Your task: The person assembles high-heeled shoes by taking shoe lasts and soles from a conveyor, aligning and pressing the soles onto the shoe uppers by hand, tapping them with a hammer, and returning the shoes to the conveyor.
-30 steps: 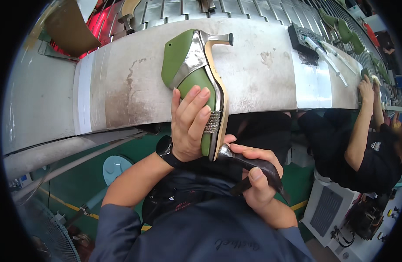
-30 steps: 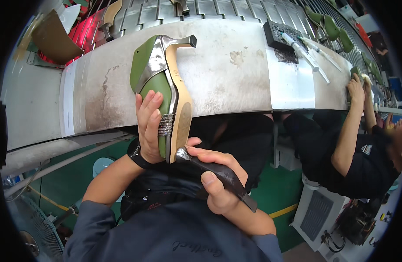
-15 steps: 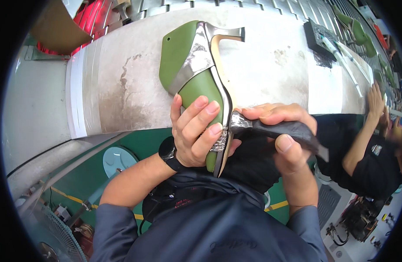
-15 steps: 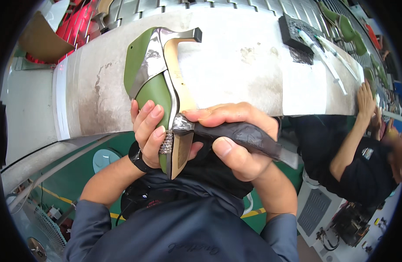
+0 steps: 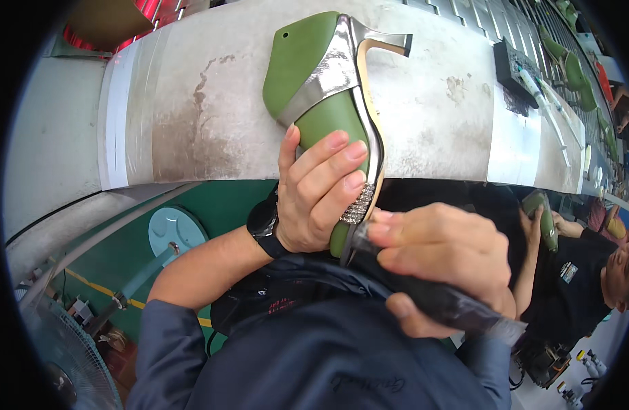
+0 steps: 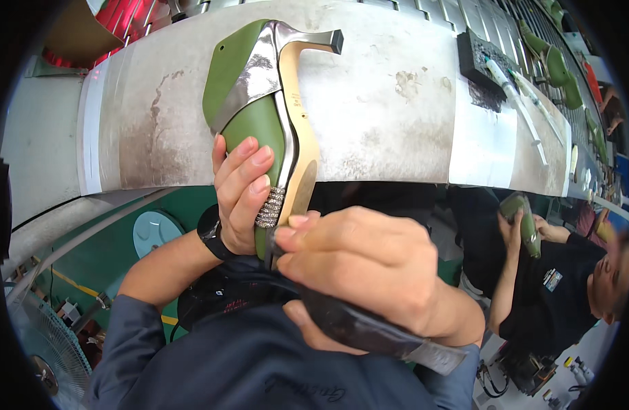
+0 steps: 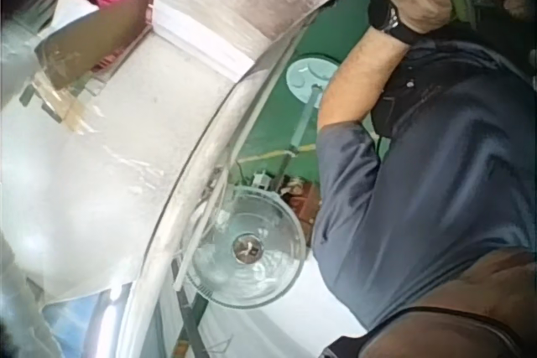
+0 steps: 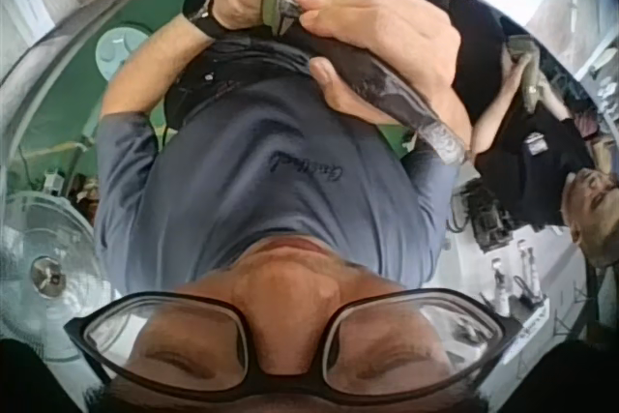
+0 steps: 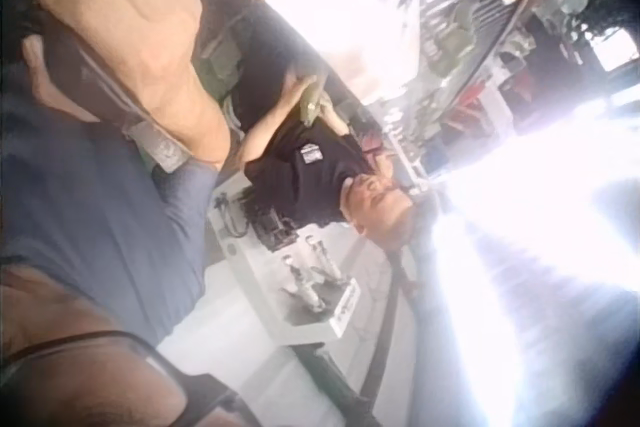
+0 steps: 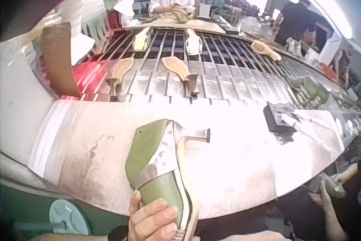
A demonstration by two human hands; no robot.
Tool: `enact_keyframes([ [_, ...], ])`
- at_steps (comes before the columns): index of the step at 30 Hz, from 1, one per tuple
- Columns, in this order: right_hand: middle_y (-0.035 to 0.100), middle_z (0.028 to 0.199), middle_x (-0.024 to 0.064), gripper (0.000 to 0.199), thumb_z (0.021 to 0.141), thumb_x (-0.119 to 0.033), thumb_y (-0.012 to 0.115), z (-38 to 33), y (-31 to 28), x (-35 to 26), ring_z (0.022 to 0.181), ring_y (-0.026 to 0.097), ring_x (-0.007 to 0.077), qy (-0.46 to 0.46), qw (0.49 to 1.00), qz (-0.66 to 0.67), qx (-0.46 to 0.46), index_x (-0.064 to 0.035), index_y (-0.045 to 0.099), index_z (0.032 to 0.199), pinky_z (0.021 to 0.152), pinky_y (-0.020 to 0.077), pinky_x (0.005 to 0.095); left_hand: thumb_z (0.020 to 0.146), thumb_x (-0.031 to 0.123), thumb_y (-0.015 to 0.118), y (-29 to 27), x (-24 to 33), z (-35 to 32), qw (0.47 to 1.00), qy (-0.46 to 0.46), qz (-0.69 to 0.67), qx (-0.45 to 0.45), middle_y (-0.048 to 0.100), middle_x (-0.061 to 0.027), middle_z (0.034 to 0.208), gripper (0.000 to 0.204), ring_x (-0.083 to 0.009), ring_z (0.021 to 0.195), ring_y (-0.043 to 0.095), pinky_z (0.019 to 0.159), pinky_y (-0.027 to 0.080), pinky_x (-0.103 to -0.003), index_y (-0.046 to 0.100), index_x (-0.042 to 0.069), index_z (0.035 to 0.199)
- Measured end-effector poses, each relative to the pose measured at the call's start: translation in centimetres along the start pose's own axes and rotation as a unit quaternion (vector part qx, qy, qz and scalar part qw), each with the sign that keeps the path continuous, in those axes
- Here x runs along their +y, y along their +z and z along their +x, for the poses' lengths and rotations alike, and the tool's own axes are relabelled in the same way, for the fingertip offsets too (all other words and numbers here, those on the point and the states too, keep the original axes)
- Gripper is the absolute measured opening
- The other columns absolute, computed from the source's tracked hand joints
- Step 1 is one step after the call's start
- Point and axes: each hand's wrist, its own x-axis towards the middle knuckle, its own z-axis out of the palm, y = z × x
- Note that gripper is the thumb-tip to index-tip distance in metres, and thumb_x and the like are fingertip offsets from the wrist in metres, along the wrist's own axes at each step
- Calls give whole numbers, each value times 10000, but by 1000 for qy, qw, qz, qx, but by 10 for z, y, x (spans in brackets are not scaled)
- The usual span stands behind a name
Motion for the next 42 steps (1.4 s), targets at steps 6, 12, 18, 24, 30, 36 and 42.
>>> enact_keyframes([
  [6, 756, 1074, 228, 306, 778, -69, 822, -40, 30, -4, 1014, 763, 377, 24, 995, 89, 47, 65, 722, 1034, 871, 634, 414, 946, 377, 763, -2, -2, -1, 999, 22, 15, -33, 569, -197, 1422, 644, -401, 1341, 561, 1234, 266, -656, 445, 60, 1407],
  [12, 717, 1249, 268, 289, 933, -46, 707, -25, 2, 18, 1152, 722, 308, 146, 971, 143, 122, 71, 637, 1188, 1029, 557, 402, 960, 315, 761, 3, -2, -2, 1000, -1, -2, 9, 612, -141, 1382, 511, -350, 1336, 578, 1258, 235, -638, 505, 108, 1352],
  [18, 749, 1181, 241, 242, 942, -34, 686, 7, -23, 26, 1103, 724, 244, 253, 919, 273, 133, 79, 658, 1154, 989, 566, 365, 945, 272, 775, 6, -2, -9, 1000, 7, 2, 12, 602, -98, 1384, 516, -312, 1349, 561, 1242, 241, -685, 501, 128, 1358],
  [24, 758, 1086, 273, 335, 879, -191, 700, 57, -48, 35, 1024, 753, 317, 371, 905, 205, 47, 80, 661, 1072, 984, 577, 412, 999, 163, 651, 9, -6, -15, 999, 19, 10, 26, 612, -29, 1362, 393, -254, 1334, 568, 1248, 230, -702, 521, 170, 1370],
  [30, 758, 1119, 220, 261, 945, -93, 677, 77, -36, 49, 1054, 725, 227, 330, 927, 166, 68, 77, 656, 1142, 961, 567, 357, 1017, 237, 627, 6, -4, -17, 1000, 13, 14, 21, 615, 14, 1355, 365, -210, 1330, 570, 1254, 226, -689, 530, 199, 1368],
  [36, 753, 1184, 206, 254, 971, -63, 704, 73, -18, 62, 1094, 713, 202, 275, 928, 181, 173, 68, 646, 1181, 975, 563, 343, 1020, 325, 582, 8, 2, -16, 999, -15, -26, 29, 618, 90, 1340, 281, -143, 1324, 568, 1265, 228, -641, 592, 253, 1291],
  [42, 770, 1053, 239, 352, 898, -223, 691, 121, -43, 62, 1014, 748, 285, 328, 938, 95, 57, 89, 680, 1060, 978, 566, 391, 1022, 308, 590, 6, 0, -16, 1000, -8, -14, 23, 620, 87, 1334, 290, -145, 1313, 575, 1259, 237, -652, 580, 249, 1305],
])
